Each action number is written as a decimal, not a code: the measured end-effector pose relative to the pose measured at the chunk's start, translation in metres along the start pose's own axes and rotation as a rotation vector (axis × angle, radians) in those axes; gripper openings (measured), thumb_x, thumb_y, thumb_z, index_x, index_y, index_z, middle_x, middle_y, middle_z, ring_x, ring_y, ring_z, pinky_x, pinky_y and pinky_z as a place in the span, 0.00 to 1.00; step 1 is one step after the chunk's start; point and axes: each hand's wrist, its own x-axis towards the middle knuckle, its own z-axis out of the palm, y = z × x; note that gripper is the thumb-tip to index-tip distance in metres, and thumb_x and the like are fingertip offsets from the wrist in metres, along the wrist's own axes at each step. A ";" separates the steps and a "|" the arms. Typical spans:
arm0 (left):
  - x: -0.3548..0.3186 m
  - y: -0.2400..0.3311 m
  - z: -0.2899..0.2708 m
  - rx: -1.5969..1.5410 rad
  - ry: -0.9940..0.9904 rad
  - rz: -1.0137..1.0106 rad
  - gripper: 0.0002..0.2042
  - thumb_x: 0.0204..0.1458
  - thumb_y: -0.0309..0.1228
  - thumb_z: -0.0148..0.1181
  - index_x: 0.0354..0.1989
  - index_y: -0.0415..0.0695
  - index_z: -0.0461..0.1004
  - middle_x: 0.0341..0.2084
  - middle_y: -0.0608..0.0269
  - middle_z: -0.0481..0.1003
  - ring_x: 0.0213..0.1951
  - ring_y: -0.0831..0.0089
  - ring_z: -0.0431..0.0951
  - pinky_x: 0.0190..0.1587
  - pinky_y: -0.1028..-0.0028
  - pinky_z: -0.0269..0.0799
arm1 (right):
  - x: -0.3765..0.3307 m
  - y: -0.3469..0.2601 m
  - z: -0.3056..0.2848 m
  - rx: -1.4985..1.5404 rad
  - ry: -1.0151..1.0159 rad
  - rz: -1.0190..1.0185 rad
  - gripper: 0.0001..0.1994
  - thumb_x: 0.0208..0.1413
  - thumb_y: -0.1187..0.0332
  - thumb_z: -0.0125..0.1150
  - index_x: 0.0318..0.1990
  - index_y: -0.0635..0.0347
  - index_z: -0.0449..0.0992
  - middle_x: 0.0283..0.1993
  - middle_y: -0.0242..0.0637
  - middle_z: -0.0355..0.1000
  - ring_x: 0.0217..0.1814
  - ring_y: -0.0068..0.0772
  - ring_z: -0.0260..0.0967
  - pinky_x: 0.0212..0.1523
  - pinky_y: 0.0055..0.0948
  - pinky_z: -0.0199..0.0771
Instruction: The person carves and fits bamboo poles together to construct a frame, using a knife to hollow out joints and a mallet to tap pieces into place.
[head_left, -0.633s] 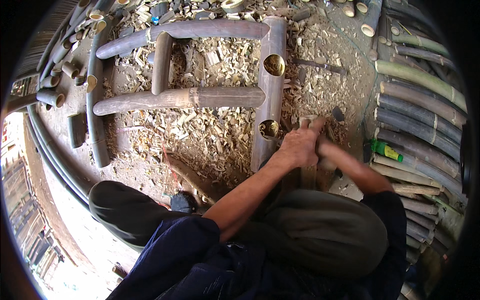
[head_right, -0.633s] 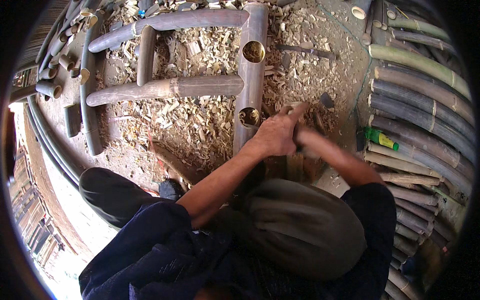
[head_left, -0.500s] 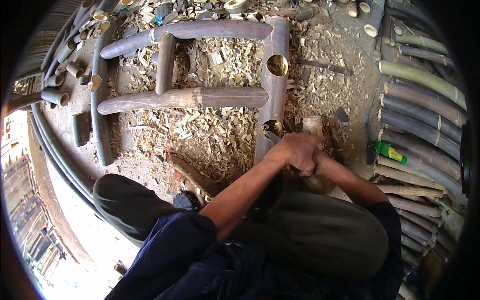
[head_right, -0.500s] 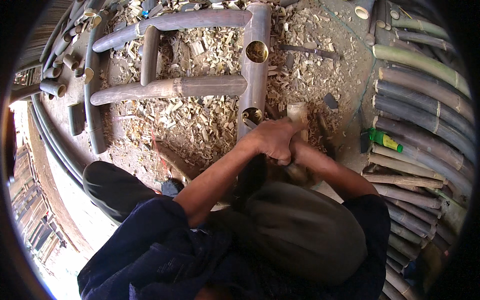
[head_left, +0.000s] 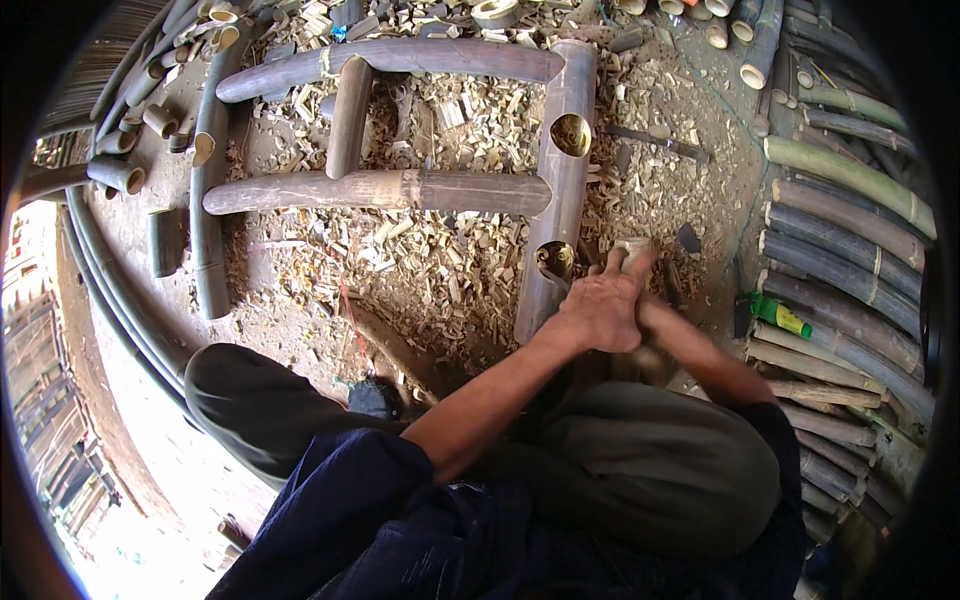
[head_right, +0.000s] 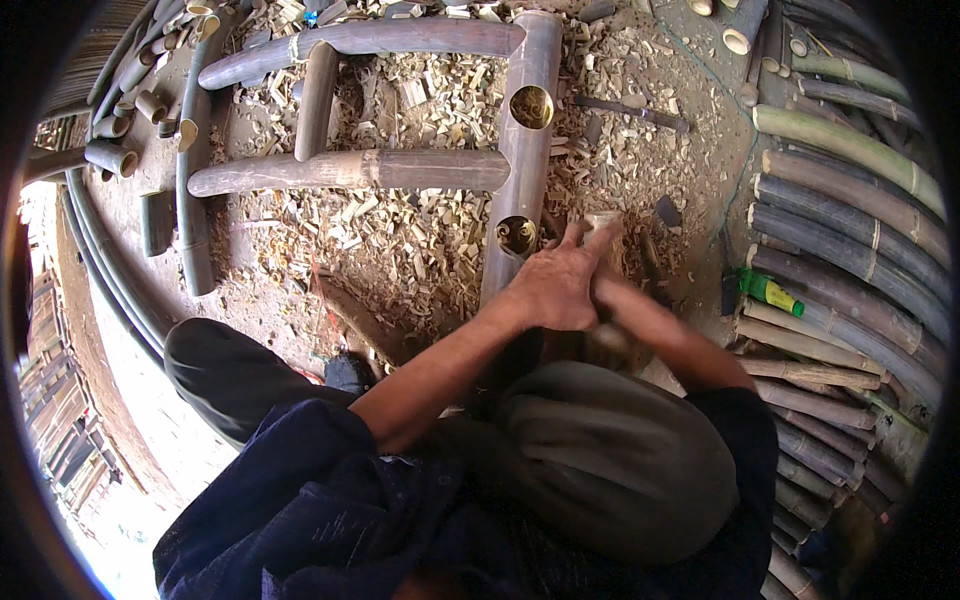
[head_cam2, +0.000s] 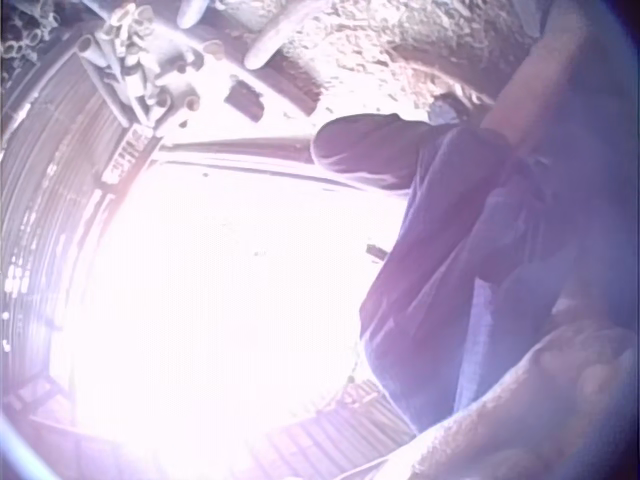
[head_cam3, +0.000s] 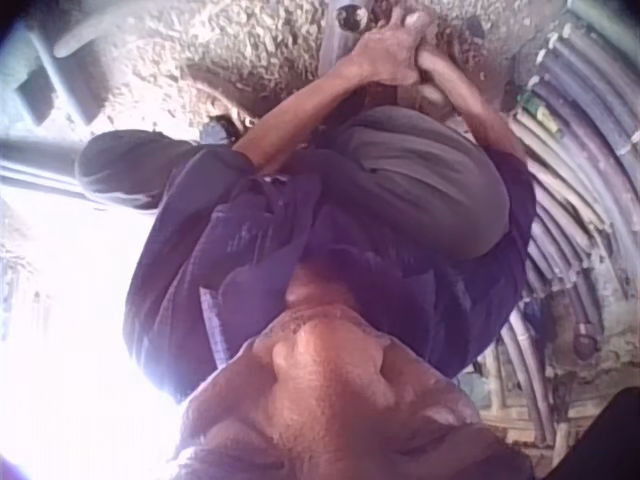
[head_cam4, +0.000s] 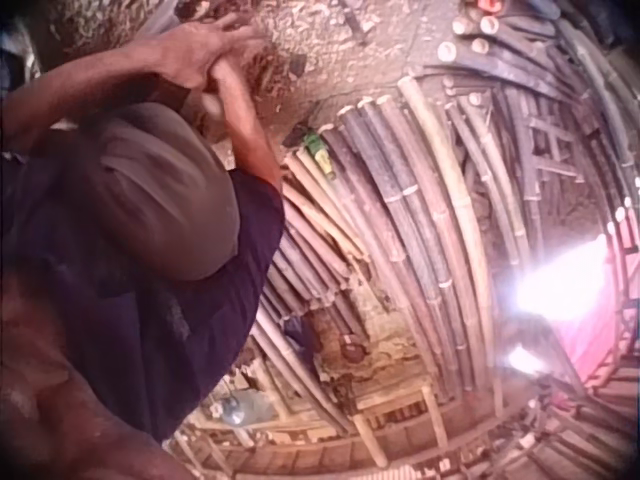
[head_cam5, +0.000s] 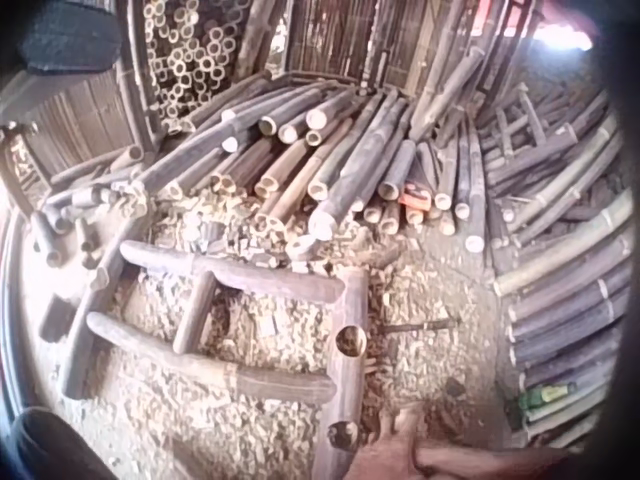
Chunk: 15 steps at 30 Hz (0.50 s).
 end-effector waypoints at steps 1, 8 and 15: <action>0.003 -0.008 -0.010 0.060 -0.183 0.015 0.54 0.25 0.27 0.70 0.72 0.47 0.56 0.60 0.32 0.64 0.57 0.38 0.74 0.59 0.57 0.73 | -0.001 0.007 0.018 0.065 0.023 -0.050 0.24 0.51 0.64 0.63 0.58 0.57 0.73 0.54 0.46 0.75 0.61 0.42 0.72 0.58 0.42 0.74; 0.004 -0.016 0.000 -0.025 0.028 0.017 0.47 0.26 0.28 0.72 0.66 0.45 0.65 0.55 0.41 0.68 0.53 0.40 0.76 0.56 0.57 0.76 | 0.005 -0.054 -0.019 -0.585 -0.073 -0.056 0.23 0.53 0.64 0.62 0.58 0.57 0.73 0.54 0.44 0.75 0.62 0.40 0.72 0.59 0.41 0.73; -0.004 -0.006 -0.001 -0.014 0.024 0.008 0.45 0.30 0.29 0.72 0.67 0.46 0.65 0.60 0.43 0.65 0.60 0.40 0.70 0.61 0.56 0.72 | -0.004 -0.025 0.000 -0.222 0.046 0.010 0.21 0.57 0.62 0.60 0.58 0.57 0.73 0.54 0.43 0.75 0.62 0.39 0.71 0.60 0.40 0.72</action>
